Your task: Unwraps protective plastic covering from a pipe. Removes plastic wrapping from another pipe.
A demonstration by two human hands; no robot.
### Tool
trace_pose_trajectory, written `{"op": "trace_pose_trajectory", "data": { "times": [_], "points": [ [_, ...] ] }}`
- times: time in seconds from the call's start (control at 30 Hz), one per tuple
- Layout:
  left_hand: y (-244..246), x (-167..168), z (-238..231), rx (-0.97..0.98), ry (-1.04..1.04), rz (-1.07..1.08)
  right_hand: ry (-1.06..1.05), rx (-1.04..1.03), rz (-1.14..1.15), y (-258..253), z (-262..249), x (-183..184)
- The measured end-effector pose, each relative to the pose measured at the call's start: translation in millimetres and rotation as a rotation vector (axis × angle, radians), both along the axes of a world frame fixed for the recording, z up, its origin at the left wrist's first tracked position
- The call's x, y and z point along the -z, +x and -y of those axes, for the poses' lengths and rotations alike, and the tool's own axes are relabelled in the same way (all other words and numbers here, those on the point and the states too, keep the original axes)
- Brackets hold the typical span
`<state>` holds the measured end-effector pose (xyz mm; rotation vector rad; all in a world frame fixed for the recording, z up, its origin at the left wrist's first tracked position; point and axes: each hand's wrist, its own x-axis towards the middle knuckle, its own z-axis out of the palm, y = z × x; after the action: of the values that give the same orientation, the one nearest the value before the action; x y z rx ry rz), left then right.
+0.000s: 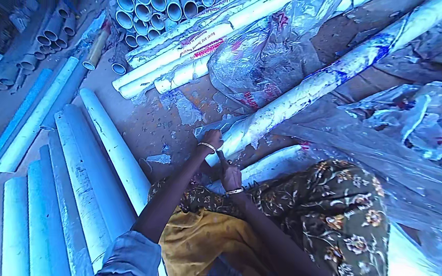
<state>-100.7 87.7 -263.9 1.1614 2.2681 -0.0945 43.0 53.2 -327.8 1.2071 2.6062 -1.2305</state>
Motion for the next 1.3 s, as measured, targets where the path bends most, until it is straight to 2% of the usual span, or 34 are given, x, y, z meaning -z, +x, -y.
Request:
{"op": "trace_pose_trajectory", "data": {
  "times": [0.17,0.3,0.47,0.6,0.77,0.87,0.93,1.07,1.2,1.3],
  "points": [
    [2,-2,-13,0.044,-0.065,-0.018,-0.034,-0.004,0.026,-7,-3,-6],
    [-8,-1,-9,-0.026,0.015,0.016,-0.014,0.043,-0.023,-3,7,1],
    [-7,3,-11,-0.051,0.033,0.018,-0.051,-0.027,0.084,-16,-7,-15],
    [-13,7,-7,-0.092,0.068,0.036,-0.037,-0.034,0.059,0,8,-3],
    [-6,-3,-8,-0.103,0.057,0.072,-0.151,-0.237,0.184,-27,21,-31],
    [-3,-3,0,-0.086,0.054,0.093,-0.172,-0.286,0.227,-16,41,-35],
    [-6,-1,0,-0.060,0.064,0.090,-0.176,-0.238,0.243,5,32,-31],
    [-7,4,10,-0.040,0.105,0.124,-0.146,-0.010,0.133,41,-9,-27],
    [-12,15,27,-0.149,0.234,0.176,-0.189,0.117,-0.008,52,-30,-33],
    [-15,27,40,-0.233,0.381,0.231,-0.243,0.137,-0.081,53,-30,-26]
  ]
}}
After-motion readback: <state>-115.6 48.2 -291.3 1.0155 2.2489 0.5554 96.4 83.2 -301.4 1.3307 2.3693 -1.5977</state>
